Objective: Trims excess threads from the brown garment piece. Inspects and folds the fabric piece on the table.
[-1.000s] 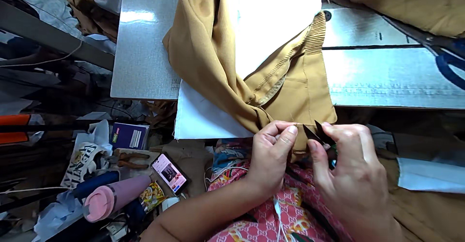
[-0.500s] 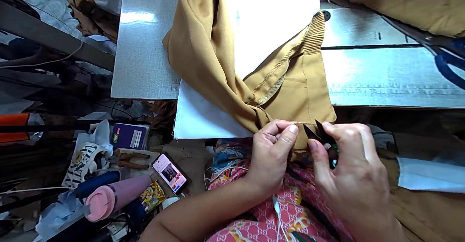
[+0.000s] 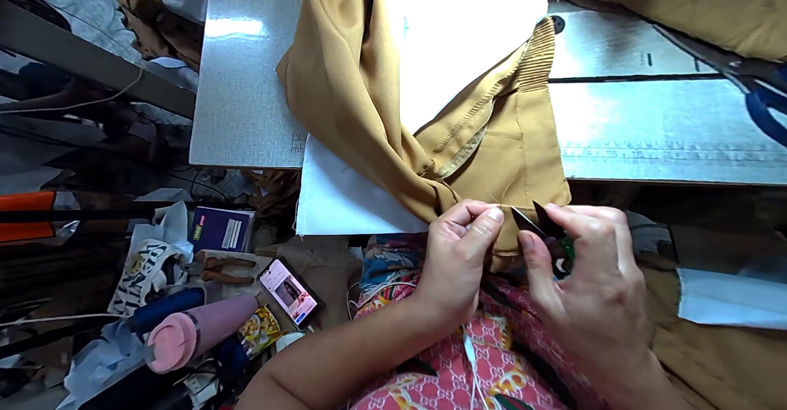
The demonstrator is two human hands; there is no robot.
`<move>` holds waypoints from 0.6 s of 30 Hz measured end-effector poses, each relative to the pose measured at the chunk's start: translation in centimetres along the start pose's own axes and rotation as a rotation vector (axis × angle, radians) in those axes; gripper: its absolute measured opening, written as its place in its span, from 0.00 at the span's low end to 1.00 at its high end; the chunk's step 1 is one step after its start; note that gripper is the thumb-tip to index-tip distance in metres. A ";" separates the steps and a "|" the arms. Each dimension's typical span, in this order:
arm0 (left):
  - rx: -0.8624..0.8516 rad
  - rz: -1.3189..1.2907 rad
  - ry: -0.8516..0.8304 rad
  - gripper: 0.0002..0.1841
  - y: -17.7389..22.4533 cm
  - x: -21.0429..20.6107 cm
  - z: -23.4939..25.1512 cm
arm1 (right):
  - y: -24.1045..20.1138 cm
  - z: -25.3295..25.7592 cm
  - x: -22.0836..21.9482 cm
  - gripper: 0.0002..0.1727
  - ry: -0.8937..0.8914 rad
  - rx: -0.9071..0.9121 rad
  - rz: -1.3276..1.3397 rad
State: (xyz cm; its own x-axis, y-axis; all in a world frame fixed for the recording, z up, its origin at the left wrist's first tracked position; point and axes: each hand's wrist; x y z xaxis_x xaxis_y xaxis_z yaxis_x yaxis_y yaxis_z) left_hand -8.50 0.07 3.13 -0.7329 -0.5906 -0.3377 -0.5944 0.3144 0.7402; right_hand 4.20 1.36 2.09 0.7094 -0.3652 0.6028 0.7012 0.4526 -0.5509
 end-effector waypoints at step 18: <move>-0.020 -0.011 0.007 0.10 -0.4 0.1 -0.2 | -0.8 0.1 1.1 0.15 -0.055 -0.009 -0.127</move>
State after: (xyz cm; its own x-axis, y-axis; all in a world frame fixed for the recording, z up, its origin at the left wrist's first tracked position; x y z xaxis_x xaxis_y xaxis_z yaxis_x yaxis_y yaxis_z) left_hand -8.26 -0.27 2.91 -0.7239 -0.5993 -0.3417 -0.5957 0.2933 0.7478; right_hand 4.43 0.66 3.29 0.6104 -0.3735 0.6985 0.7856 0.3983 -0.4735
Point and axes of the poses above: each hand's wrist, its own z-axis towards the middle knuckle, its own x-axis out of the back of the hand, y = z × x, and after that the axes turned 14 degrees about y, right-handed
